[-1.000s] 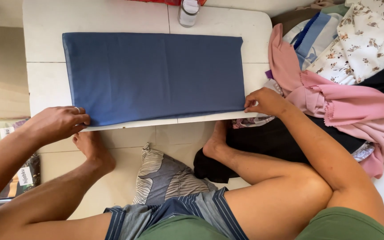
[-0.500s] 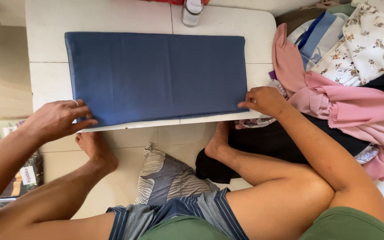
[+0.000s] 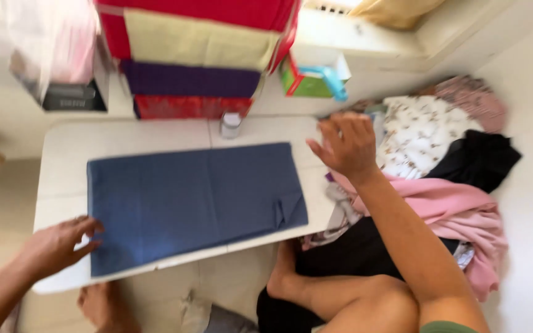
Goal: Cleaning a scarf with a lint roller and folding it neatly on a table.
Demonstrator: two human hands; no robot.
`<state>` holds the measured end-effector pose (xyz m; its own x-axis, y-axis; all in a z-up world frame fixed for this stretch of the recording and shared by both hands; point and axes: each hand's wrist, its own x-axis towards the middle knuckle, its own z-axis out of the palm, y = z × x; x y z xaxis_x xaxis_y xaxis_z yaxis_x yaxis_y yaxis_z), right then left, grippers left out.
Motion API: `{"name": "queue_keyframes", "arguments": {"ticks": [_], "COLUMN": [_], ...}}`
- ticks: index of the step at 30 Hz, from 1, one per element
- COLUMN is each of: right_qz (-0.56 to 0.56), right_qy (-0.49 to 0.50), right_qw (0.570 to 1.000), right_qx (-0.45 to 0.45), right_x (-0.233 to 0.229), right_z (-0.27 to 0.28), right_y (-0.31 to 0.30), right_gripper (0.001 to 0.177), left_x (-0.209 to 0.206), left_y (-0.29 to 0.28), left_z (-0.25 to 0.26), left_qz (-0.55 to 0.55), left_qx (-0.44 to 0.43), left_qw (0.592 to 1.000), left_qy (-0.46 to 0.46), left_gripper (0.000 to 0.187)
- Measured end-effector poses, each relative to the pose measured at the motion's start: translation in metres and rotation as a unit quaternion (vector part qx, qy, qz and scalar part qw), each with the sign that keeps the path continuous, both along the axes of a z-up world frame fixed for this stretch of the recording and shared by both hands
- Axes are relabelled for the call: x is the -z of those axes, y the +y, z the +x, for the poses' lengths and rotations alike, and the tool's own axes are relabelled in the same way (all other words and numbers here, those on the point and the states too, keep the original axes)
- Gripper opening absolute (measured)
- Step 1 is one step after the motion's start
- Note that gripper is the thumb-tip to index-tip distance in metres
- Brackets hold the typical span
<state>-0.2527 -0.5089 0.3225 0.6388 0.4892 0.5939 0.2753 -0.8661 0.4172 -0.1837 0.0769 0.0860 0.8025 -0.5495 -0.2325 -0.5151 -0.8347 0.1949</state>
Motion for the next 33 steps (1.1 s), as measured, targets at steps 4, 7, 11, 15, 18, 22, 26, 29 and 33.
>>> {"name": "queue_keyframes", "arguments": {"ticks": [4, 7, 11, 15, 18, 22, 26, 29, 33], "right_qz": [0.074, 0.258, 0.273, 0.247, 0.232, 0.355, 0.318, 0.161, 0.136], "right_qy": [0.028, 0.211, 0.276, 0.128, 0.011, 0.089, 0.241, 0.356, 0.474], "right_qw": [0.949, 0.865, 0.830, 0.875, 0.911, 0.924, 0.913, 0.910, 0.845], "right_qx": [0.304, 0.375, 0.400, 0.396, 0.340, 0.108, 0.080, 0.136, 0.207], "right_x": [-0.017, -0.006, -0.009, 0.020, 0.019, 0.013, 0.107, 0.126, 0.113], "right_z": [0.064, 0.112, 0.132, 0.129, 0.042, -0.027, -0.057, -0.072, -0.103], "right_y": [-0.022, -0.043, -0.041, -0.064, -0.013, 0.066, 0.061, 0.042, 0.013], "right_gripper": [0.072, 0.079, 0.071, 0.058, 0.047, 0.044, 0.043, 0.044, 0.044], "left_x": [0.032, 0.027, 0.043, 0.047, 0.061, 0.046, 0.011, 0.009, -0.002], "left_y": [0.003, -0.010, -0.032, -0.055, -0.060, -0.071, -0.090, -0.099, -0.102], "left_z": [0.025, 0.028, 0.049, 0.058, 0.047, 0.038, 0.024, 0.023, 0.023], "left_qz": [0.026, 0.056, 0.152, 0.180, 0.130, 0.095, 0.110, 0.149, 0.164], "left_qx": [0.071, 0.079, 0.142, 0.192, 0.173, 0.203, 0.203, 0.169, 0.158], "left_qw": [0.997, 0.995, 0.978, 0.964, 0.972, 0.963, 0.971, 0.974, 0.974], "left_qy": [-0.003, 0.017, 0.022, -0.037, -0.087, -0.147, -0.066, -0.025, -0.019], "left_gripper": [0.038, 0.041, 0.057, 0.068, 0.068, 0.061, 0.060, 0.073, 0.069]}}
